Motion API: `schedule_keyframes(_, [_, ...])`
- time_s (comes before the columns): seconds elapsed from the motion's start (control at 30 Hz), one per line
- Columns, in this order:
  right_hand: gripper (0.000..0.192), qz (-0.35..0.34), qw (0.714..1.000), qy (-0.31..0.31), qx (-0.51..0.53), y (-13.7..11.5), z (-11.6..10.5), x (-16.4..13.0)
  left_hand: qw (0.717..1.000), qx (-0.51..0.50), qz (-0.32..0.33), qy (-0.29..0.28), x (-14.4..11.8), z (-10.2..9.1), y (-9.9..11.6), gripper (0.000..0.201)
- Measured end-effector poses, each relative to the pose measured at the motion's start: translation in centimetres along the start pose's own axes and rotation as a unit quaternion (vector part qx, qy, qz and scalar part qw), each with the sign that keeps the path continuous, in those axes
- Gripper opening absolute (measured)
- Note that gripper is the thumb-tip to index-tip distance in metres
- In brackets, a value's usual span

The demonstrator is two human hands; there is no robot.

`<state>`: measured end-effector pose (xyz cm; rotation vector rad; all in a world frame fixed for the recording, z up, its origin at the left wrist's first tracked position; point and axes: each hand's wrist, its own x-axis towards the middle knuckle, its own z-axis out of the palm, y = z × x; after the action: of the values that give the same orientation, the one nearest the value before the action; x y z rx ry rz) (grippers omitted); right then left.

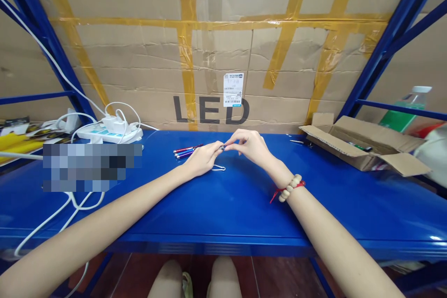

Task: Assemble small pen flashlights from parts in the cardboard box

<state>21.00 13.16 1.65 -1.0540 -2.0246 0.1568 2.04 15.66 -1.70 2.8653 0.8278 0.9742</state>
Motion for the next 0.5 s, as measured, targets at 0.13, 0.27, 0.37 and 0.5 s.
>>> schedule_keyframes(0.13, [0.032,0.029,0.999,-0.031,0.016,0.3,-0.3,-0.1,0.999,0.029,0.024,-0.019,-0.1,0.0,0.3,0.016])
schedule_keyframes(0.27, [0.031,0.038,0.998,-0.027,0.046,0.4,0.1,-0.2,0.999,0.040,0.021,-0.025,-0.2,0.0,0.3,0.014])
schedule_keyframes(0.37, [0.031,0.067,0.995,-0.030,0.069,0.7,0.5,-0.3,0.999,0.035,0.017,-0.023,-0.3,0.0,0.3,0.012])
schedule_keyframes(0.5, [0.032,0.108,0.992,-0.034,0.058,0.9,0.9,-0.6,0.998,0.041,0.026,-0.026,-0.4,0.2,0.2,0.009])
